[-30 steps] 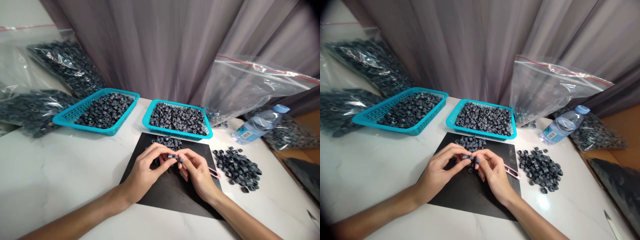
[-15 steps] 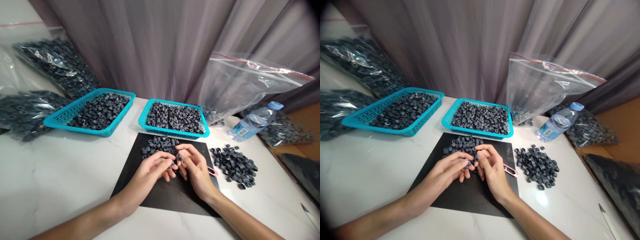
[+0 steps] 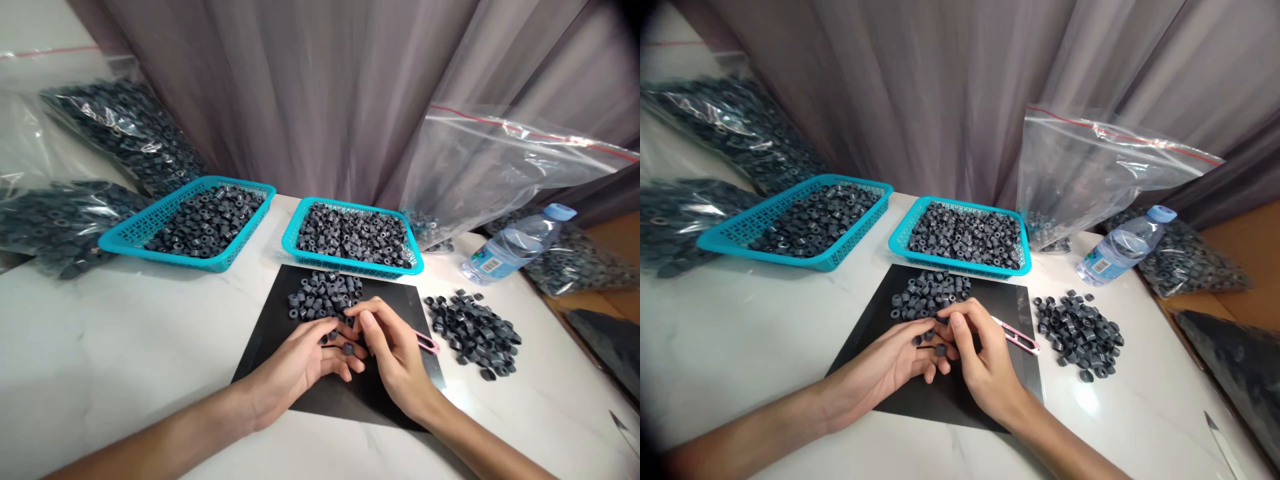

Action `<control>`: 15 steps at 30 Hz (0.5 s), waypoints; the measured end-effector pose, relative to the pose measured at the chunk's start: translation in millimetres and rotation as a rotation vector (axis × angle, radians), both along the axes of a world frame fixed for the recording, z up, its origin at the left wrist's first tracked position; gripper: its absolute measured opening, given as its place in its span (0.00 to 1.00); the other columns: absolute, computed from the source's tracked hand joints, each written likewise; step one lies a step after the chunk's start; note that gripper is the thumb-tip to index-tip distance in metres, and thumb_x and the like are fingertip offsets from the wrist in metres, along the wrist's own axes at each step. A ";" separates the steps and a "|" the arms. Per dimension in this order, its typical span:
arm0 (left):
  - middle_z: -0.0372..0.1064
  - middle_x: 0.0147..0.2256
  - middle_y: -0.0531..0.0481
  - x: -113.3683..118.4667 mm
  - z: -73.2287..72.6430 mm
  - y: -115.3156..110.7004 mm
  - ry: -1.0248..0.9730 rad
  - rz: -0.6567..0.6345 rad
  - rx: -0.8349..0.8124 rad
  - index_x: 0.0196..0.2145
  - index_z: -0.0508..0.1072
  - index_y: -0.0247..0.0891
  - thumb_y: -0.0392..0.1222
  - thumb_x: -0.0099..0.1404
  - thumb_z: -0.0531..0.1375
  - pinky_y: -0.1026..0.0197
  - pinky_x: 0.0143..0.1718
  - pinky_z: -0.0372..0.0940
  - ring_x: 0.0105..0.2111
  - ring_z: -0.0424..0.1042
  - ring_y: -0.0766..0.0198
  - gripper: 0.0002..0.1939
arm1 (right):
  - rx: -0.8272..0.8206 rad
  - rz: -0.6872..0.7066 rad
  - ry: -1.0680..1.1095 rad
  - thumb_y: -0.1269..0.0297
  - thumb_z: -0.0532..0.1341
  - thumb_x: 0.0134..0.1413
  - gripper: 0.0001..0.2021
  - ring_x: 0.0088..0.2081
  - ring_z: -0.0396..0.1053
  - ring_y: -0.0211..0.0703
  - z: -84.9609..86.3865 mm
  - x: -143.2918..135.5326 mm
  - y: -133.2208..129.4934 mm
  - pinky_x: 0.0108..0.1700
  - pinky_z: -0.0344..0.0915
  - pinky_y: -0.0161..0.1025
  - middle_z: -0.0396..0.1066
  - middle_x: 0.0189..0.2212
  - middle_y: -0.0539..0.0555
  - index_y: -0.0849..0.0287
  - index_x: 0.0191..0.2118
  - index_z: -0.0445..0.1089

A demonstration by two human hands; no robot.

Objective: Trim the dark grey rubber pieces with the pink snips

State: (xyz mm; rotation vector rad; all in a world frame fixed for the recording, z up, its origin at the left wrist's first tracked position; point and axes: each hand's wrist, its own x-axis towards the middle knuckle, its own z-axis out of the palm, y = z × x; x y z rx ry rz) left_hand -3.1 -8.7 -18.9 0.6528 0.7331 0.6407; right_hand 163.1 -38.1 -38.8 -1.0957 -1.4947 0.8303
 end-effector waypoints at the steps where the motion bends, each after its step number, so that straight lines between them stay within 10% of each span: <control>1: 0.76 0.35 0.44 -0.3 0.2 0.2 -0.006 0.000 -0.014 0.38 0.75 0.33 0.41 0.70 0.59 0.62 0.32 0.67 0.33 0.76 0.61 0.09 | 0.023 -0.025 -0.011 0.60 0.52 0.73 0.12 0.36 0.69 0.42 -1.0 0.5 0.6 0.37 0.66 0.38 0.69 0.35 0.53 0.54 0.46 0.72; 15: 0.78 0.44 0.44 -3.4 9.5 -1.1 -0.158 -0.080 -0.008 0.44 0.80 0.37 0.59 0.74 0.51 0.56 0.59 0.64 0.52 0.73 0.57 0.25 | 0.373 -0.105 -0.833 0.72 0.57 0.68 0.10 0.38 0.65 0.49 8.9 -15.7 -11.4 0.40 0.66 0.46 0.71 0.42 0.58 0.57 0.51 0.71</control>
